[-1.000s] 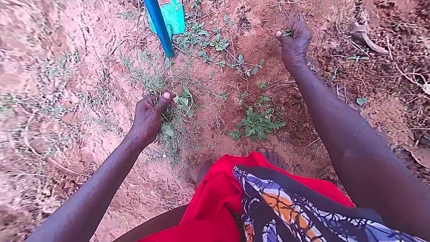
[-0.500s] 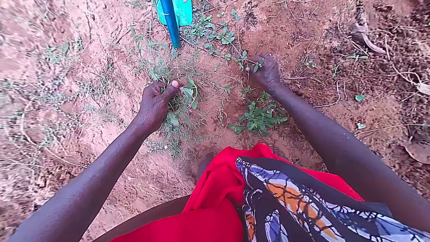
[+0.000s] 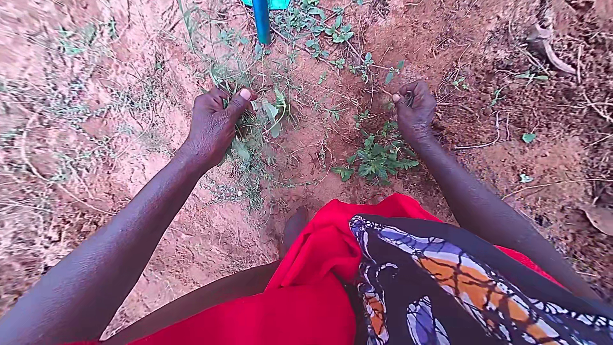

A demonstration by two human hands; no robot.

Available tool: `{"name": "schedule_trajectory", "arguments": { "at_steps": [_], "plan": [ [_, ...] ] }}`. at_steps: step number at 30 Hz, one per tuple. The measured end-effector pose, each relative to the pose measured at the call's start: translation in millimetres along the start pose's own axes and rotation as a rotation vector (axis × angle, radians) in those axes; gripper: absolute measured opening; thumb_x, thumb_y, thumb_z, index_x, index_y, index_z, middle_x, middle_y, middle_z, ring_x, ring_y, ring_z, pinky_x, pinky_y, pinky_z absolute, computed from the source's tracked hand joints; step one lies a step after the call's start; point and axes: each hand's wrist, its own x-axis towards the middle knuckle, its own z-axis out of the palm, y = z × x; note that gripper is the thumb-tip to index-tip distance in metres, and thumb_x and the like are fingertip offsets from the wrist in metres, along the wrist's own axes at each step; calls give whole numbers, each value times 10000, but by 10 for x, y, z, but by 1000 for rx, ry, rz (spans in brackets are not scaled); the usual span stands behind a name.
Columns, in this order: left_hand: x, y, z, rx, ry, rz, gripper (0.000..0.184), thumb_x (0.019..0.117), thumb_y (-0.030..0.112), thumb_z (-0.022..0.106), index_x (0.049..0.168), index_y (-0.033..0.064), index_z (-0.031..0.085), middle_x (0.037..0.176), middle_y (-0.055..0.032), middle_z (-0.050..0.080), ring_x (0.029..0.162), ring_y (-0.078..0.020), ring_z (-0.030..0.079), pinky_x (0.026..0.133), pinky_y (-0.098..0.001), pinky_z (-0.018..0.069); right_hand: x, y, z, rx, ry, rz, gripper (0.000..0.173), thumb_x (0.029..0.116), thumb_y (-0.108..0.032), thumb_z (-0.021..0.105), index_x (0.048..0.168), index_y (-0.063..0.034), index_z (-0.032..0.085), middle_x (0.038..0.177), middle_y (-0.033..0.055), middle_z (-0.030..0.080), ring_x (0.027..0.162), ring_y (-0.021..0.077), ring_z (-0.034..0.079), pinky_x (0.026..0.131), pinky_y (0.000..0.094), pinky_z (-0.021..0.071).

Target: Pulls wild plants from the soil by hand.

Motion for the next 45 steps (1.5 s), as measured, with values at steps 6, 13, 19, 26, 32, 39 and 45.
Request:
{"name": "schedule_trajectory", "arguments": {
  "at_steps": [6,13,19,26,32,39,45],
  "plan": [
    [35,-3,-129,6,50,16,104,1069,180,498,1028,169,593,863,147,661,743,42,639,701,-169,558,-251,66,182,-204,-220,-199,290,968,73,480,1130,52,720,1184,279,680,1101,419,674,962,533,533],
    [-59,-32,-40,42,13,-9,103,1062,179,526,1001,156,606,838,136,662,754,48,642,715,-163,551,-221,-257,374,-381,-310,111,546,952,-363,739,1250,77,618,1299,315,578,1119,472,634,936,612,516],
    [-83,-11,-19,59,1,-31,109,1063,187,528,1012,144,614,841,125,659,743,40,638,700,-165,547,-92,-443,414,-462,-406,320,373,1048,-283,568,1214,46,625,1208,284,633,1138,447,635,949,612,495],
    [-95,-21,-11,47,-19,3,123,1066,189,524,999,144,616,837,126,666,736,39,639,691,-164,546,-6,-475,346,-606,-591,288,335,1067,-154,483,1260,106,570,1247,342,612,1203,498,607,989,644,476],
    [-112,-35,1,47,-38,14,106,1062,186,528,1019,144,615,845,130,661,757,38,640,718,-169,548,-75,-274,131,-590,-607,285,308,1065,-122,477,1219,112,605,1219,350,626,1195,508,608,1000,650,467],
    [-97,-18,-1,45,-40,19,107,1060,178,527,991,169,609,830,152,658,746,58,635,708,-152,540,-51,-188,-340,-385,-344,427,263,1048,-83,481,1265,61,520,1068,310,648,889,436,691,810,610,537],
    [-103,-24,15,53,-47,1,89,1061,186,525,1002,182,591,827,167,651,739,69,635,692,-143,542,144,-69,-375,-409,-262,309,345,1043,0,383,1285,38,626,1275,307,624,1206,454,609,1026,607,450]
  ]
}}
